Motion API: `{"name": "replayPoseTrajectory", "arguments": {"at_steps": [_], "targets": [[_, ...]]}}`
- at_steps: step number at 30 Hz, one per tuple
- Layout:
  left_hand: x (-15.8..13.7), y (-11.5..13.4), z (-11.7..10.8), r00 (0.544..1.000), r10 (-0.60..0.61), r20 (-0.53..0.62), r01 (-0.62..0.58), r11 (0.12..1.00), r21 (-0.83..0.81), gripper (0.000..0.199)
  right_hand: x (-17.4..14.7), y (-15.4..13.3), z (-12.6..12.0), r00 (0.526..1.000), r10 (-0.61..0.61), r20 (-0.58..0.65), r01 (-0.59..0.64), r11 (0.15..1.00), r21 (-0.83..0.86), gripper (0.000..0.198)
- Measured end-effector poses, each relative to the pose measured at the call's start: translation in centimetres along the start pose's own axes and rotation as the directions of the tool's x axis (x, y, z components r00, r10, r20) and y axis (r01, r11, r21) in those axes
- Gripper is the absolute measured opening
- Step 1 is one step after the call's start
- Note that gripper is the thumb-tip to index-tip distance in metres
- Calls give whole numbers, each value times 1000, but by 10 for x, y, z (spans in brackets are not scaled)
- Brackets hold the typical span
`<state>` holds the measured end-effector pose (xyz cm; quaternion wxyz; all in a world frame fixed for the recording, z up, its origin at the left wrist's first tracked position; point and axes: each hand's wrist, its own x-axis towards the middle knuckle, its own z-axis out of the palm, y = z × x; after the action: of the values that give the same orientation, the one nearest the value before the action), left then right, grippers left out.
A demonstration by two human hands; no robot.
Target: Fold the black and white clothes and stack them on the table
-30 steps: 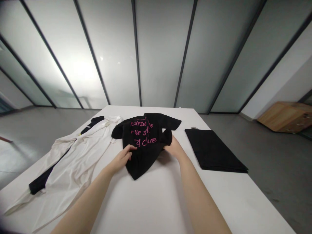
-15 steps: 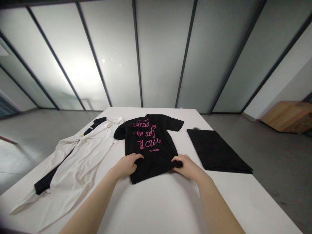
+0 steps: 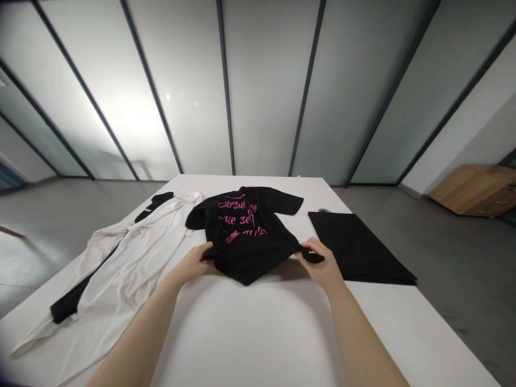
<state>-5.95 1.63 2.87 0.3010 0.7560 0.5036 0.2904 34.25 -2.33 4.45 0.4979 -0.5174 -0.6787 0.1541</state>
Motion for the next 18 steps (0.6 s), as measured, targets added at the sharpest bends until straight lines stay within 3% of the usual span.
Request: {"name": "replayPoseTrajectory", "arguments": {"at_steps": [2,5,10,15,18], "targets": [[6,-11,0,981,-142,-129,121,980,-158,28,0,0,0,992,-13,-129,15,1000,11,27],[13,-21,3,895,-389,-218,284,874,-394,31,0,1,-1,971,41,-234,-36,999,27,28],[14,-11,2,889,-385,-250,160,771,-617,70,-4,10,2,976,139,-165,-141,990,1,40],[11,-5,1,915,-384,-125,136,584,-800,53,-6,13,6,991,131,-31,-133,990,-45,41],[12,-15,3,882,-446,-149,153,572,-806,49,-7,11,6,991,137,10,-136,988,-69,40]]}}
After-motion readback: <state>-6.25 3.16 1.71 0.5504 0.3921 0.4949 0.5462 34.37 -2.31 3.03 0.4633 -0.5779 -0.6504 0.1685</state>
